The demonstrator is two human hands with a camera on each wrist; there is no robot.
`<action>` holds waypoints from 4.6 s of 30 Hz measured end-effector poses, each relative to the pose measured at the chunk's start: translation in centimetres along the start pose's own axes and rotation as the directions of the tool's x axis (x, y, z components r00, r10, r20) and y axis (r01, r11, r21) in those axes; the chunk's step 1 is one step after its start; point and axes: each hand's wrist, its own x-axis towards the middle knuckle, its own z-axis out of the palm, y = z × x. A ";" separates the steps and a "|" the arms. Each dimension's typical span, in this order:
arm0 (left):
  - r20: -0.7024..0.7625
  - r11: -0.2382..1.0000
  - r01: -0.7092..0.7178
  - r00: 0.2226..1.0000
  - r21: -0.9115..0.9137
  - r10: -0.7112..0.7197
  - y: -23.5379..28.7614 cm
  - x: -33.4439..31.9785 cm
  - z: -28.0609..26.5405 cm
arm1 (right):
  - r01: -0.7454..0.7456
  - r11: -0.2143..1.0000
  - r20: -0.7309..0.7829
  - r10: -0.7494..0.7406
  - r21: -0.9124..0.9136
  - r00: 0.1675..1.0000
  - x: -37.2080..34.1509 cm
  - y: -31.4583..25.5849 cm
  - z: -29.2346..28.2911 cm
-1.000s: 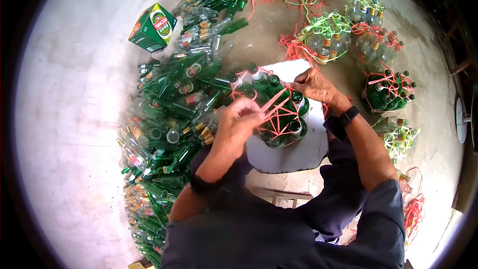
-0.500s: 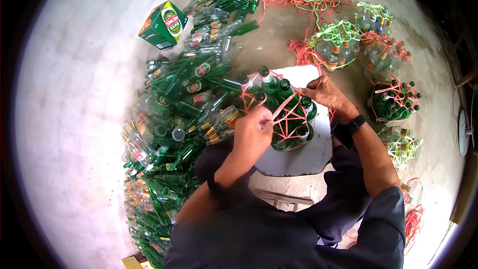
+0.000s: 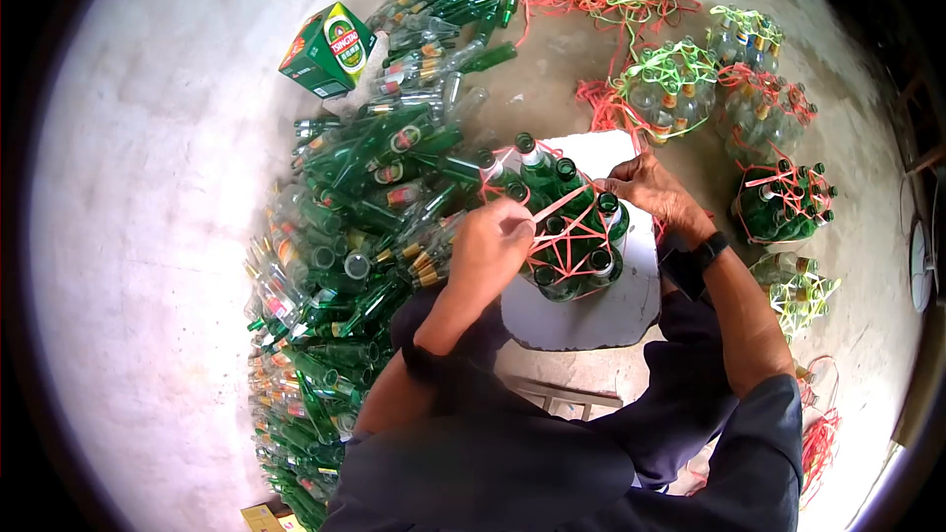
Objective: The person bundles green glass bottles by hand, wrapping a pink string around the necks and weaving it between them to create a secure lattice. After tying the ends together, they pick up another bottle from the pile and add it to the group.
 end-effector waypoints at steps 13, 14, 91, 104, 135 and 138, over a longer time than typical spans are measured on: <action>0.208 0.969 0.192 0.965 -0.154 -0.158 -0.3 1.0 -0.5 | -0.073 0.995 0.031 0.071 0.064 0.997 -0.3 -0.9 -0.5; 0.272 0.931 0.314 0.927 -0.183 -0.259 0.5 0.8 -0.7 | -0.076 0.995 0.033 0.074 0.064 0.997 -0.3 -1.0 -0.6; -0.256 0.944 -0.119 0.945 0.309 0.203 -3.9 -5.7 6.3 | -0.024 0.994 -0.184 0.003 -0.110 0.983 -4.9 -0.2 0.4; 0.022 0.985 -0.162 0.987 0.052 0.161 -5.6 -4.3 0.3 | -0.013 0.995 -0.089 0.004 -0.095 0.996 -8.5 -1.8 0.4; -0.012 0.769 -0.632 0.772 0.096 0.635 0.4 -4.9 12.5 | -0.280 0.938 0.297 0.213 0.204 0.931 -10.6 -4.3 -2.9; -0.078 0.821 -0.566 0.824 -0.080 0.561 0.9 -5.0 12.8 | -0.268 0.928 0.403 0.150 0.257 0.903 -9.6 -1.6 -3.3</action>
